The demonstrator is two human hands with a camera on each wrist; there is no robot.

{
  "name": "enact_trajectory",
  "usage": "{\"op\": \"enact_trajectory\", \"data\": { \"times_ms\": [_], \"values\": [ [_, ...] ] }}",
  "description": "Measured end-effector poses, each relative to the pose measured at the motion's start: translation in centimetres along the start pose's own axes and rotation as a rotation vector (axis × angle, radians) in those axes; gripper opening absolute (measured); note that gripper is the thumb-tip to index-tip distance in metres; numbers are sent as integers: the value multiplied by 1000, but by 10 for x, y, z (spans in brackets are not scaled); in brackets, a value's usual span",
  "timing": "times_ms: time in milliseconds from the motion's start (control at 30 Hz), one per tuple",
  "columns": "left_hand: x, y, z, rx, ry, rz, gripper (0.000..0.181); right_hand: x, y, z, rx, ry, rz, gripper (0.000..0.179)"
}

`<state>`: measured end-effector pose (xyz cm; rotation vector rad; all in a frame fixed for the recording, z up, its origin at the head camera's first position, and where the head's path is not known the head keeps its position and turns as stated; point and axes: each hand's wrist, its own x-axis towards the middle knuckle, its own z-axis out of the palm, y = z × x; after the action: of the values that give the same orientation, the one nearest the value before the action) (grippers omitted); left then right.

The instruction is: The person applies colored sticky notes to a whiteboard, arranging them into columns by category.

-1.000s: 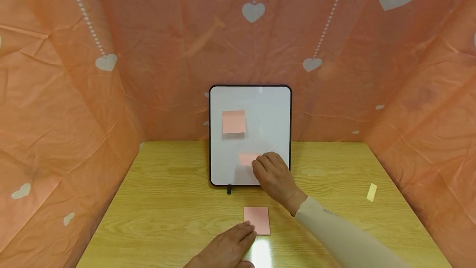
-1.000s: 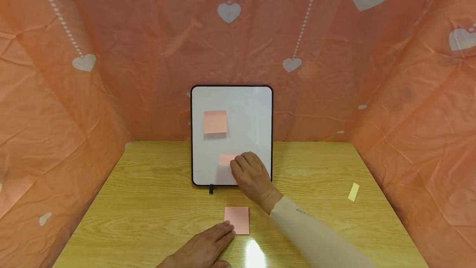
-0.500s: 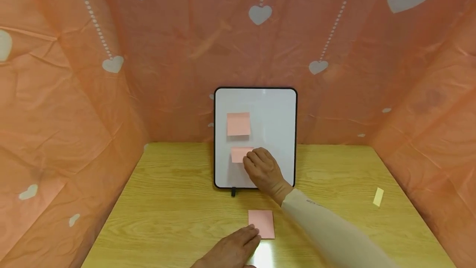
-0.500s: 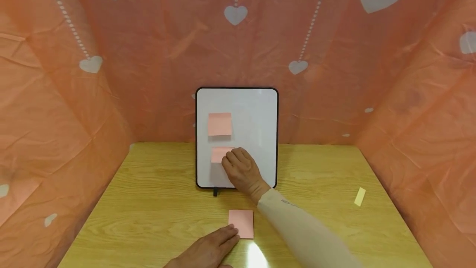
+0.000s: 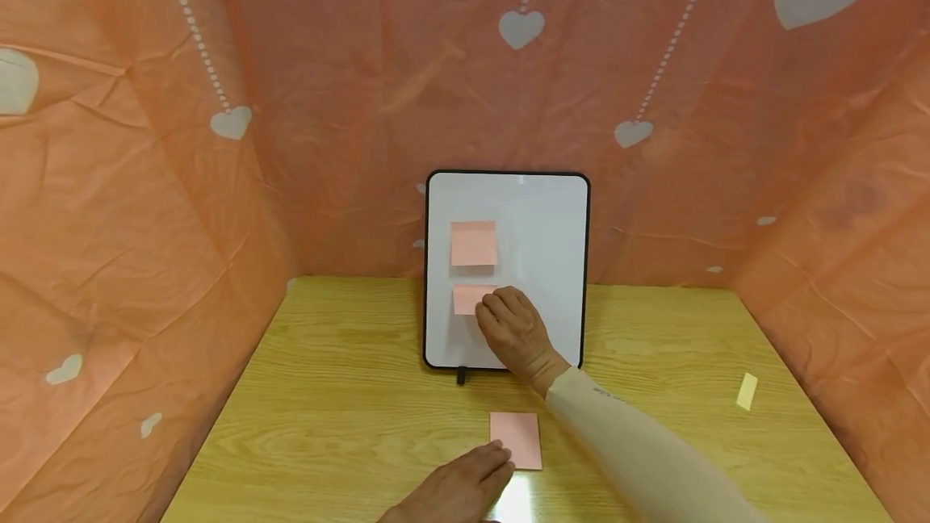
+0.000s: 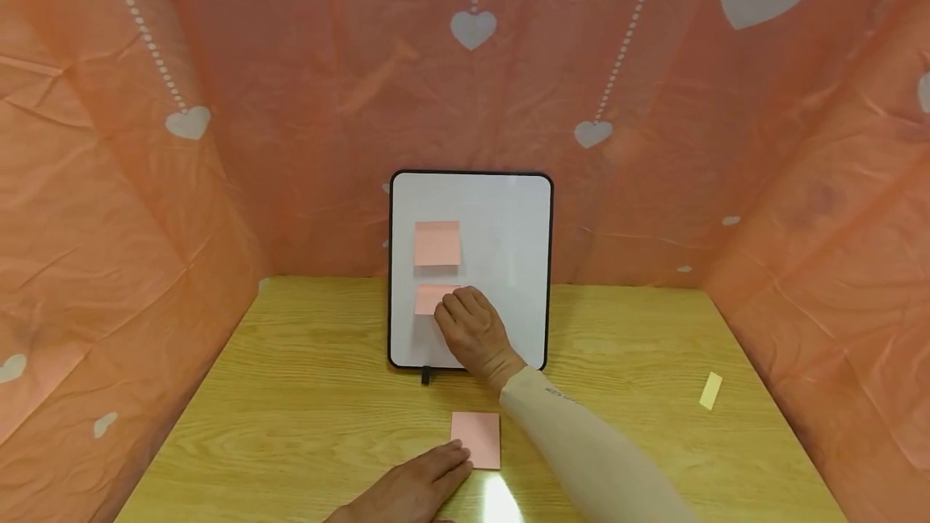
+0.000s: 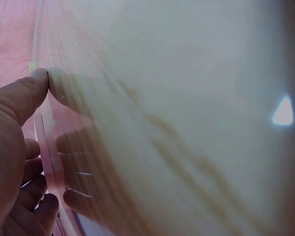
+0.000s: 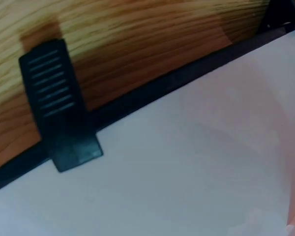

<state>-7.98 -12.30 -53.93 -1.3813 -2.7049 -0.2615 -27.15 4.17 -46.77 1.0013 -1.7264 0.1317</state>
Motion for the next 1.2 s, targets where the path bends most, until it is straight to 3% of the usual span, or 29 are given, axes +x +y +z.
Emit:
{"op": "enact_trajectory", "data": {
  "times_ms": [467,733,1200],
  "values": [
    [-1,1,2,10,12,-6,81,-5,-3,3,-3,-59,17,19],
    [-1,0,3,-64,-6,-31,82,-6,-7,3,-13,-119,28,15],
    [-1,0,3,-101,-15,-44,82,-13,-9,9,-14,-118,60,15]
  ]
}}
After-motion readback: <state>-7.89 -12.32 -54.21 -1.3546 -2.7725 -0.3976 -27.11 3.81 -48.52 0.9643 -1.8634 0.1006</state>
